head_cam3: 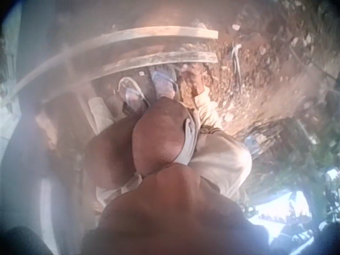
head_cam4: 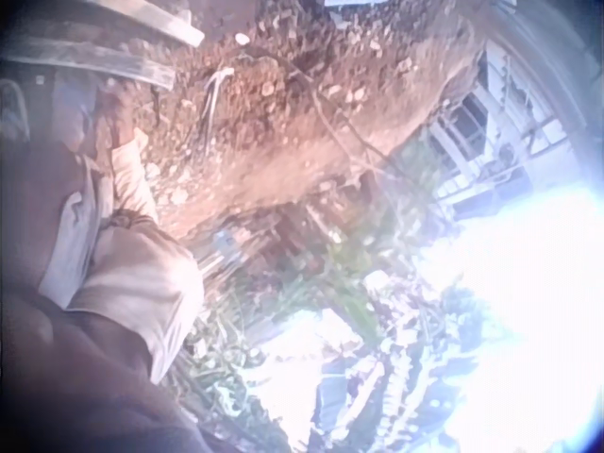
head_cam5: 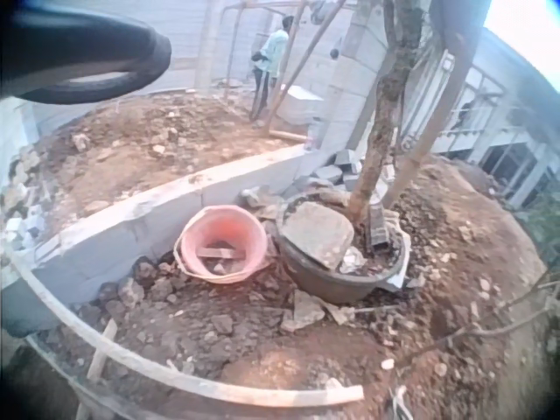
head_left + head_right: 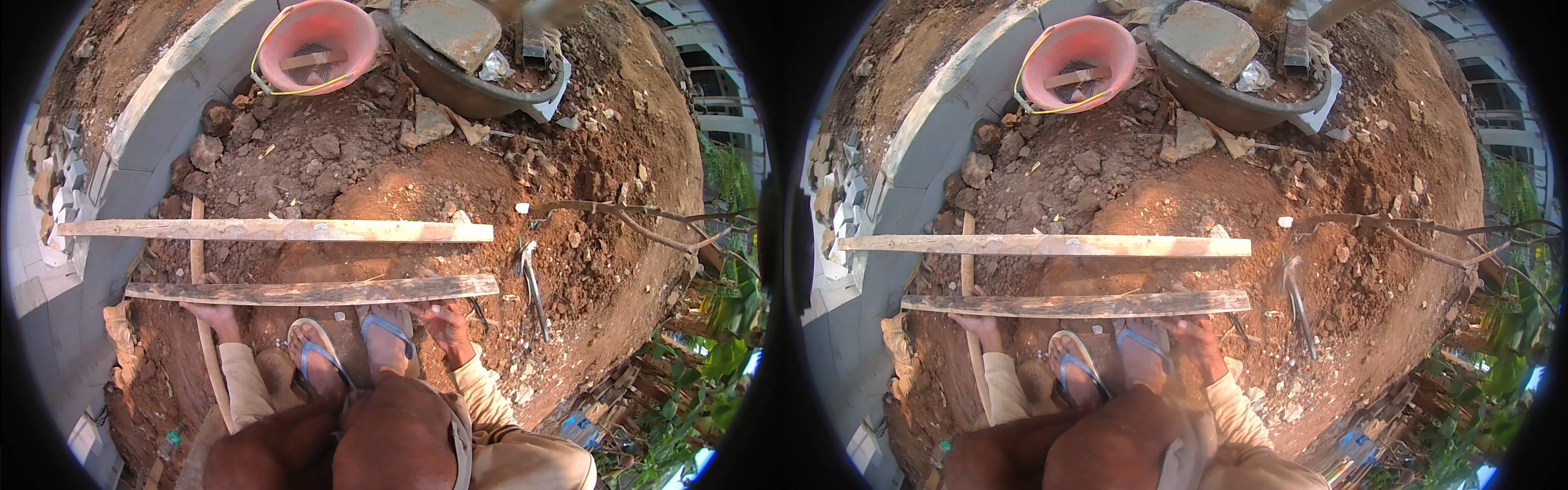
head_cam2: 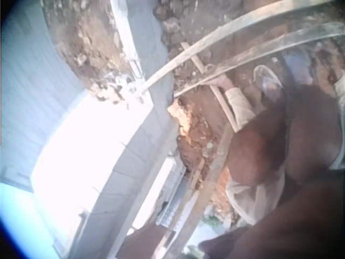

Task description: The person aligns two wooden planks on the ground, measures them with a tape measure, and hammers nails to join them. The person repeatedly adjusts the planks and hammers additional nails to secure the assembly.

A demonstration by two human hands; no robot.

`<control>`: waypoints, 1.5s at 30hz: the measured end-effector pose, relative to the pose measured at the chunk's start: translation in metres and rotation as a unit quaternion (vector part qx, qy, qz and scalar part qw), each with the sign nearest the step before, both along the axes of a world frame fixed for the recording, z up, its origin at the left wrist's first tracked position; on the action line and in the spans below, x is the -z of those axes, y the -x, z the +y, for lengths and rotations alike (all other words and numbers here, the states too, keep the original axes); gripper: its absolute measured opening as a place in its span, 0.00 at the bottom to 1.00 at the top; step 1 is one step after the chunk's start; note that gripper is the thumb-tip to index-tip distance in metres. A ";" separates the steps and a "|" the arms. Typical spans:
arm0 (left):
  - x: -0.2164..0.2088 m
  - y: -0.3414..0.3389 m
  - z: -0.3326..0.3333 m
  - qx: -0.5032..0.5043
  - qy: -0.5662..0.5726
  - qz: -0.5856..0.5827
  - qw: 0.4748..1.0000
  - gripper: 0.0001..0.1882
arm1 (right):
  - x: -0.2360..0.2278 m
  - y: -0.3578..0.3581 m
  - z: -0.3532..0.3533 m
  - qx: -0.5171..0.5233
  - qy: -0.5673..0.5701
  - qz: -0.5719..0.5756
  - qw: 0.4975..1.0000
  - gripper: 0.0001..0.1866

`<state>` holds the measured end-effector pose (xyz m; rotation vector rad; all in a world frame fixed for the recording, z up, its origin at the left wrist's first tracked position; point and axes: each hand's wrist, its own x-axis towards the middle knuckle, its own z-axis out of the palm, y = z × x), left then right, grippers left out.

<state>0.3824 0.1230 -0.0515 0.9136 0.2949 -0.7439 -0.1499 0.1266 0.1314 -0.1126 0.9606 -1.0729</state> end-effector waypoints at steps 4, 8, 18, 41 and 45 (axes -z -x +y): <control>0.018 -0.019 0.012 0.039 0.029 0.005 0.999 0.43 | -0.003 0.001 0.002 -0.022 0.012 0.021 0.999 0.50; 0.001 -0.014 0.011 0.023 0.032 -0.013 0.999 0.40 | -0.004 0.016 0.013 0.033 -0.003 -0.036 0.999 0.51; -0.067 0.018 -0.027 0.068 0.054 -0.007 0.996 0.32 | 0.025 0.050 0.039 0.219 -0.079 -0.007 0.972 0.27; -0.036 -0.022 0.002 0.083 0.031 0.065 0.994 0.33 | -0.052 0.025 -0.041 0.048 0.180 0.096 0.978 0.50; -0.046 -0.018 0.003 0.067 0.036 0.102 0.992 0.43 | -0.073 -0.010 -0.096 0.066 0.270 0.093 0.956 0.43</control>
